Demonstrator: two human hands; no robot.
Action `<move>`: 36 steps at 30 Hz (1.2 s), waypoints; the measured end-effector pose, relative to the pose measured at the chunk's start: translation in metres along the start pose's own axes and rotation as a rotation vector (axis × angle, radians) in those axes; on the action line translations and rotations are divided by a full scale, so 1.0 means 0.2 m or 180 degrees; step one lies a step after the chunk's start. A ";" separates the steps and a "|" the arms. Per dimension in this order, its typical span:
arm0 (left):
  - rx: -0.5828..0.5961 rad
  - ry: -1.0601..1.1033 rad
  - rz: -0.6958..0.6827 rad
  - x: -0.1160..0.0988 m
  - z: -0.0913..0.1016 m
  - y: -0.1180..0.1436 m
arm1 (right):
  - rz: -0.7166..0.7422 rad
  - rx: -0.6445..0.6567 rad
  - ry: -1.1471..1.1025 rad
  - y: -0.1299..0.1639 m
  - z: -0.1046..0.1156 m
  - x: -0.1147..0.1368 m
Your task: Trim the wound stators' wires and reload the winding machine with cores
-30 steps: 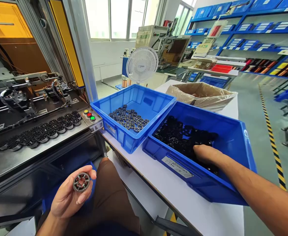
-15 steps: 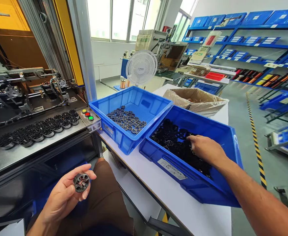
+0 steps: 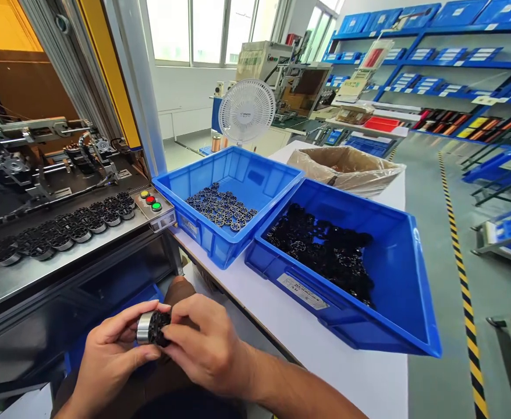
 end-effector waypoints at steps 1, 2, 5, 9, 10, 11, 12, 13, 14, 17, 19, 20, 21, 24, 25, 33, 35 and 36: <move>0.0000 0.0008 0.0014 0.00 0.00 0.00 | 0.0057 -0.0032 -0.0050 0.00 -0.03 0.01; 0.0001 0.0012 0.0031 -0.01 0.01 0.01 | 0.0101 -0.0053 -0.0084 0.00 -0.04 0.02; 0.0041 0.0019 0.0000 -0.02 0.01 0.02 | 0.0157 -0.0022 -0.0121 0.01 -0.07 0.02; 0.0056 -0.0068 -0.0092 -0.03 0.01 0.03 | 0.0061 0.0020 -0.0267 0.02 -0.07 0.01; 0.0046 -0.0109 -0.0082 -0.02 0.01 0.04 | -0.0002 -0.0013 -0.0307 0.02 -0.06 0.01; 0.0034 -0.0151 -0.0062 -0.02 0.01 0.04 | -0.0060 -0.0021 -0.0339 0.02 -0.05 0.00; 0.0030 -0.0183 -0.0050 -0.01 0.01 0.04 | -0.0096 -0.0007 -0.0362 0.02 -0.04 -0.01; 0.0030 -0.0209 -0.0047 -0.01 0.01 0.04 | -0.0104 0.0035 -0.0376 0.02 -0.04 -0.01; 0.0024 -0.0230 -0.0051 -0.01 0.02 0.04 | -0.0084 0.0088 -0.0381 0.01 -0.04 -0.02; 0.0014 -0.0225 -0.0008 0.00 0.02 0.04 | -0.0008 0.0157 -0.0356 0.00 -0.03 -0.02; 0.0049 -0.0105 0.0120 0.01 0.02 0.05 | -0.0014 0.0127 -0.0337 0.00 -0.03 -0.02; 0.0080 -0.0029 0.0181 0.01 0.01 0.05 | -0.0031 0.0124 -0.0347 0.00 -0.04 -0.03; 0.0102 0.0028 0.0221 0.01 0.00 0.05 | -0.0038 0.0125 -0.0376 0.00 -0.04 -0.03; 0.0087 0.0043 0.0185 0.00 0.00 0.04 | 0.0031 0.0113 -0.0417 0.01 -0.04 -0.02; 0.0074 0.0033 0.0167 -0.01 -0.01 0.04 | 0.0064 0.0109 -0.0404 0.01 -0.04 -0.02; -0.0007 0.0066 0.0235 -0.01 0.01 0.03 | 0.0165 0.0082 -0.0371 -0.01 -0.03 -0.02; 0.0004 0.0088 0.0264 -0.01 0.00 0.03 | 0.0176 0.0097 -0.0360 -0.01 -0.03 -0.02; 0.0006 0.0087 0.0266 -0.01 0.00 0.03 | 0.0180 0.0114 -0.0367 -0.01 -0.03 -0.02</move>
Point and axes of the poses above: each hand's wrist, its own y-axis away from the middle knuckle, its own z-axis out of the back of the hand, x = y × z, the point moved 6 cm from there along -y, towards the middle knuckle, and after that the axes turned 13 degrees about y, right-handed, at the moved point
